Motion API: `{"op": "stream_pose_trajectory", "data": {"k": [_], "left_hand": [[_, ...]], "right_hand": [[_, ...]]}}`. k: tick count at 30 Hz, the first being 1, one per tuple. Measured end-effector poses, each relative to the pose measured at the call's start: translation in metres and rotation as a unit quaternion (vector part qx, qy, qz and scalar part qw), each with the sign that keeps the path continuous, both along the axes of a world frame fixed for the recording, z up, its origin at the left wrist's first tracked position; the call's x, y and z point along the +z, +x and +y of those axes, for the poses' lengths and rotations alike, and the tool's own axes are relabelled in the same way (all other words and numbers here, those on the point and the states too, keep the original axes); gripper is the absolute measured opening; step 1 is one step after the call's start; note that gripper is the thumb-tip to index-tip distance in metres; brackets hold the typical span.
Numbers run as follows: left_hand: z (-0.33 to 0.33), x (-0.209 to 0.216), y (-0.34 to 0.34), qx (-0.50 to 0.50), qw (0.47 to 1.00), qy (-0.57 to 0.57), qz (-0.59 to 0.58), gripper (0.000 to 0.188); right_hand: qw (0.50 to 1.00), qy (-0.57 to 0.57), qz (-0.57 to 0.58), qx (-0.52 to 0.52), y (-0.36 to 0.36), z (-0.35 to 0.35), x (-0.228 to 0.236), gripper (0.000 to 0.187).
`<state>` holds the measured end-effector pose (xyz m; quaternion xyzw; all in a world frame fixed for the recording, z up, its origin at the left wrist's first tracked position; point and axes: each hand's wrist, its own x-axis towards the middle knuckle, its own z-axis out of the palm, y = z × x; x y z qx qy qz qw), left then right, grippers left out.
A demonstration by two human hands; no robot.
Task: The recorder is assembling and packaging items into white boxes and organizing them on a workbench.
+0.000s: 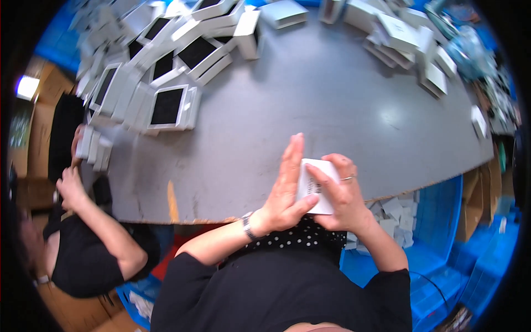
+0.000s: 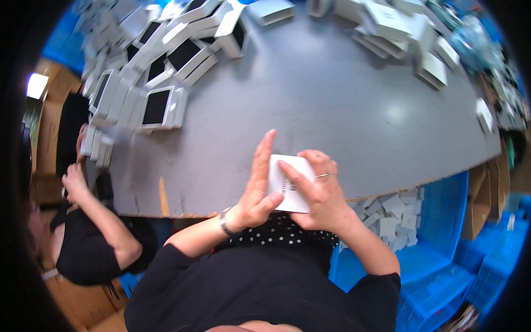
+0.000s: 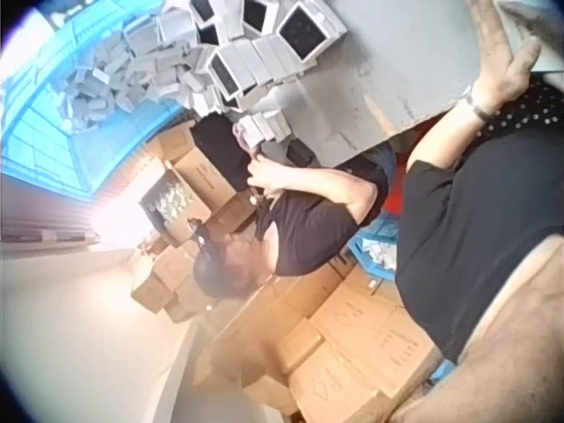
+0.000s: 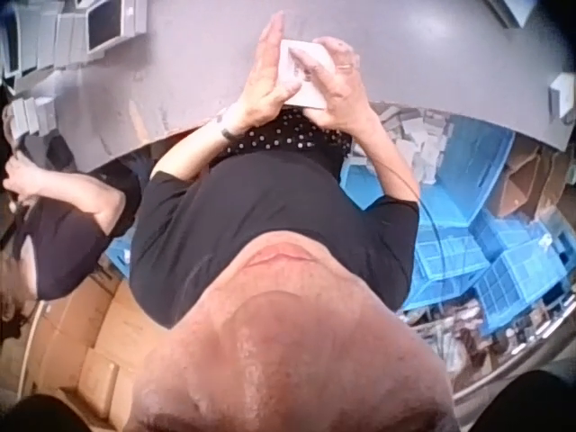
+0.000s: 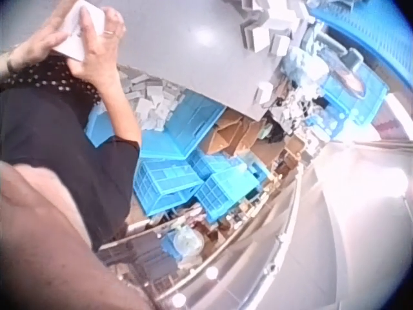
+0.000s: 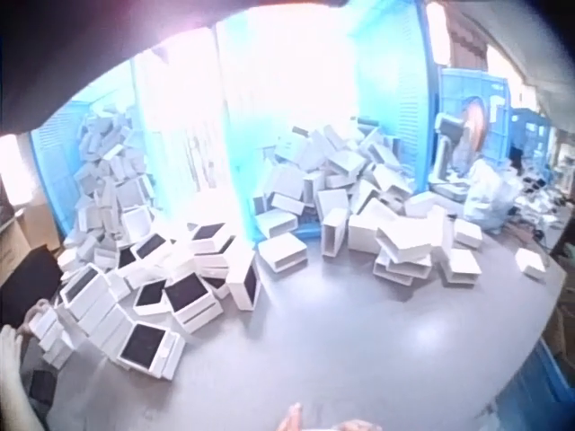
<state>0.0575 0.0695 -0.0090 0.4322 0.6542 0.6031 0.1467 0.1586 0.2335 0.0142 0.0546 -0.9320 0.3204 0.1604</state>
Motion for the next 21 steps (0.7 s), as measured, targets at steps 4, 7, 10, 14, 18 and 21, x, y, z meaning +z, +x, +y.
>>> {"op": "stream_pose_trajectory", "data": {"k": [4, 7, 10, 14, 18, 21], "left_hand": [[-0.018, 0.042, -0.055, 0.082, 0.958, -0.167, 0.218, 0.080], [-0.065, 0.049, -0.120, 0.368, 0.785, -0.247, 0.432, 0.072], [-0.110, 0.041, -0.150, 0.427, 0.737, -0.387, 0.354, 0.077], [-0.107, 0.040, -0.155, 0.406, 0.727, -0.423, 0.356, 0.049], [-0.104, 0.047, -0.157, 0.333, 0.779, -0.356, 0.394, 0.037], [-0.118, 0.048, -0.160, 0.286, 0.808, -0.276, 0.434, 0.021]], "right_hand": [[0.990, 0.088, -0.086, -0.067, 0.024, 0.043, 0.011, 0.089], [0.931, 0.185, -0.215, -0.228, 0.062, 0.108, 0.046, 0.084], [0.883, 0.294, -0.237, -0.278, 0.044, 0.154, 0.083, 0.087], [0.928, 0.319, 0.023, -0.191, -0.097, 0.244, 0.080, 0.099], [0.910, 0.330, -0.110, -0.226, -0.193, 0.307, 0.060, 0.113], [0.861, 0.379, -0.193, -0.280, -0.202, 0.260, 0.093, 0.117]]}}
